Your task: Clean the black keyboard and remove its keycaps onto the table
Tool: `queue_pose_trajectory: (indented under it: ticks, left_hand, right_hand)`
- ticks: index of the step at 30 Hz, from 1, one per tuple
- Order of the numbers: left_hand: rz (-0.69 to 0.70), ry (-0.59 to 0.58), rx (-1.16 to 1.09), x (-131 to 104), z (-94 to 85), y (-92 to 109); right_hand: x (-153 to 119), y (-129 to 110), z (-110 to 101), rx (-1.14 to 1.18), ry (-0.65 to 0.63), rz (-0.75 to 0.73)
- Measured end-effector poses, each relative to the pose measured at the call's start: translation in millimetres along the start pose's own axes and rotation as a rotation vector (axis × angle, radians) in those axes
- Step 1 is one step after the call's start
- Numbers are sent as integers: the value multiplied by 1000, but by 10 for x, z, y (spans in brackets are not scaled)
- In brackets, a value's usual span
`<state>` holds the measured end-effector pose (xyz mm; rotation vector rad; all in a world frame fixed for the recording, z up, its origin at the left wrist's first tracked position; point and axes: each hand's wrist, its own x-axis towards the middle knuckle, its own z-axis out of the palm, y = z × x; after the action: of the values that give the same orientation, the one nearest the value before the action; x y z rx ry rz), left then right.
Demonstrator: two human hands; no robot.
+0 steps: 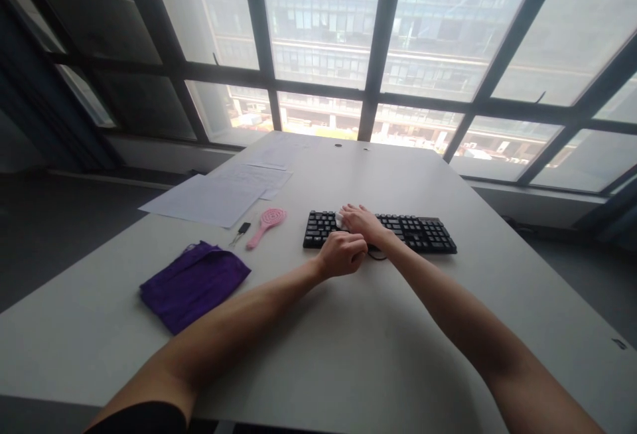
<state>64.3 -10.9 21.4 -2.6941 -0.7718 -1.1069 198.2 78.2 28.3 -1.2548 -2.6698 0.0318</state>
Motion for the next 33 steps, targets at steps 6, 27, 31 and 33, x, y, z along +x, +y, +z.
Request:
queue_pose_trajectory:
  ticks: [6, 27, 31, 33]
  left_hand:
    - [53, 96, -15, 36, 30, 0]
    - [169, 112, 30, 75, 50, 124]
    - [220, 47, 29, 81, 82, 160]
    - [253, 19, 14, 83, 87, 174]
  right_hand:
    - [-90, -39, -50, -41, -28, 5]
    - [-1181, 203, -132, 146, 158, -208]
    - [-1251, 255, -112, 145, 216, -121]
    - [-1174, 228, -113, 145, 283, -27]
